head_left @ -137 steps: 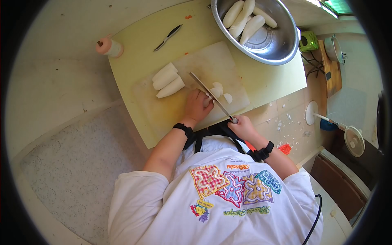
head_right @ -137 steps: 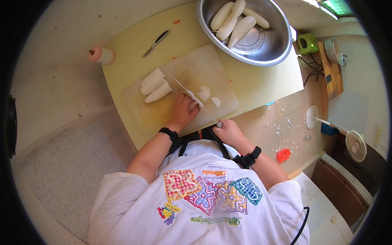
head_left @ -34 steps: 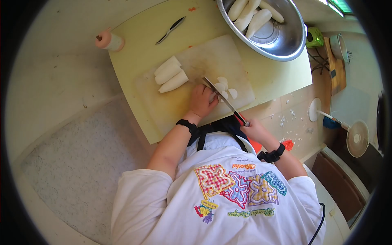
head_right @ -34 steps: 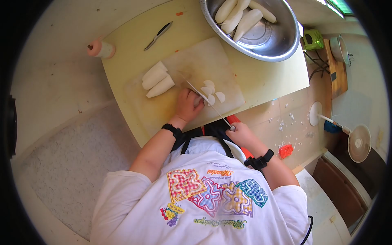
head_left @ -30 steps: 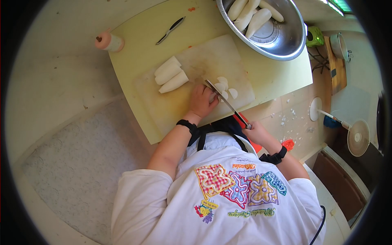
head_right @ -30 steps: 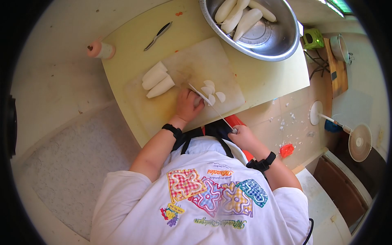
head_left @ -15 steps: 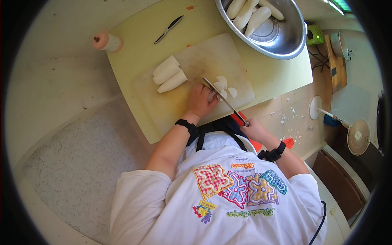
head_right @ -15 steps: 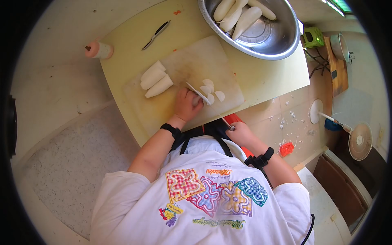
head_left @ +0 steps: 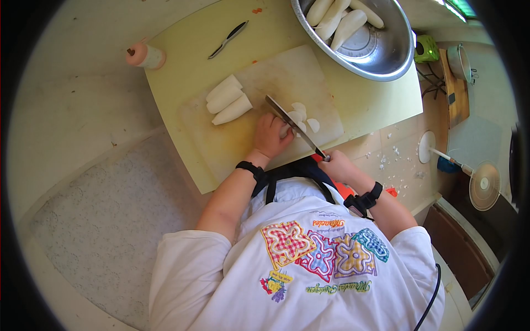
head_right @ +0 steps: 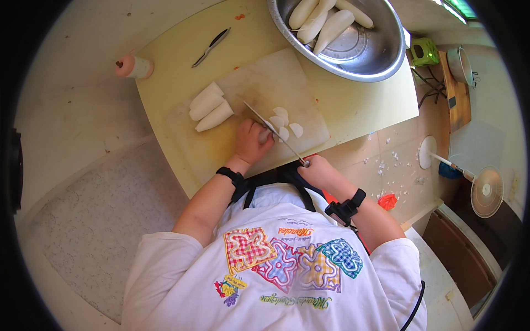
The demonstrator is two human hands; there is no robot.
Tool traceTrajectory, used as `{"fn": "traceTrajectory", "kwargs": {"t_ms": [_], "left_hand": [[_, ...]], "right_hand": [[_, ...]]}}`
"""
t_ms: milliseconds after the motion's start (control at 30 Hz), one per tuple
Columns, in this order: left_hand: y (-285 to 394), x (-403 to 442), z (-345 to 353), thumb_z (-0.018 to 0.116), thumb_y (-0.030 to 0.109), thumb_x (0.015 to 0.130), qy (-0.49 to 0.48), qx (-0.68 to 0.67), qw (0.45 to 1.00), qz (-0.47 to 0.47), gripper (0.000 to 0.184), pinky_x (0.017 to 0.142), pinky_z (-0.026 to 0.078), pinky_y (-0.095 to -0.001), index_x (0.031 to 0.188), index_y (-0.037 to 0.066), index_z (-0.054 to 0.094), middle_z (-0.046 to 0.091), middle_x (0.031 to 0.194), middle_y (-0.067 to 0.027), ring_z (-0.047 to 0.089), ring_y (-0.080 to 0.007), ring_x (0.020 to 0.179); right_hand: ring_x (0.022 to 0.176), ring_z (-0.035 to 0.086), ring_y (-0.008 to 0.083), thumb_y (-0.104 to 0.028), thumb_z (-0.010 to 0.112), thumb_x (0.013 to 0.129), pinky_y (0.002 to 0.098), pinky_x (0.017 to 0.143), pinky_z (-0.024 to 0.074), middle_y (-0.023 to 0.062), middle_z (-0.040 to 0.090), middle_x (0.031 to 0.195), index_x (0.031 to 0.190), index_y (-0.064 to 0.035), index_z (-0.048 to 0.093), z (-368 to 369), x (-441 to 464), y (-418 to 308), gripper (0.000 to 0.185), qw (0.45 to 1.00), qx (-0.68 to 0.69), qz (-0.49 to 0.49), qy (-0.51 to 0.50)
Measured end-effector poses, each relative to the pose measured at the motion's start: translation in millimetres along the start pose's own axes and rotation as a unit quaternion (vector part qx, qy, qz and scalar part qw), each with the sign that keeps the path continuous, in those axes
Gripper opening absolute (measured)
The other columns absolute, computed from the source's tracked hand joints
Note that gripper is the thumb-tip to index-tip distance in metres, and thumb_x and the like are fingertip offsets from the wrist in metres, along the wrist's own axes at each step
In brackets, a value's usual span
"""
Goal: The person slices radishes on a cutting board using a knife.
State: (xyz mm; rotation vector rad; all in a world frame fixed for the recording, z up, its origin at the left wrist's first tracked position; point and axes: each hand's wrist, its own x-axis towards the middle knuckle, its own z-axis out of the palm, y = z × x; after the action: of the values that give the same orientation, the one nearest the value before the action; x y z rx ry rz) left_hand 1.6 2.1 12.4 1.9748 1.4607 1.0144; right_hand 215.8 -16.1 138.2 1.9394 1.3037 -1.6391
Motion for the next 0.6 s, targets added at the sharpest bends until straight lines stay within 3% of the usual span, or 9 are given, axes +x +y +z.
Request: {"fn": "traceTrajectory", "kwargs": {"t_ms": [600], "left_hand": [[3,2,-1,0.075,0.017,0.071,-0.011,0.013,1.000,-0.008,0.026,0.073,0.044,-0.0452,0.090,0.009,0.059,0.054,0.087,-0.0122,0.055,-0.0348,0.083]], "right_hand": [[0.076,0.068,0.0372,-0.024,0.061,0.081,0.0434,0.074,0.0531,0.0246,0.067,0.078,0.080,0.0029,0.067,17,2,20,0.027,0.998,-0.044,-0.010,0.040]]}}
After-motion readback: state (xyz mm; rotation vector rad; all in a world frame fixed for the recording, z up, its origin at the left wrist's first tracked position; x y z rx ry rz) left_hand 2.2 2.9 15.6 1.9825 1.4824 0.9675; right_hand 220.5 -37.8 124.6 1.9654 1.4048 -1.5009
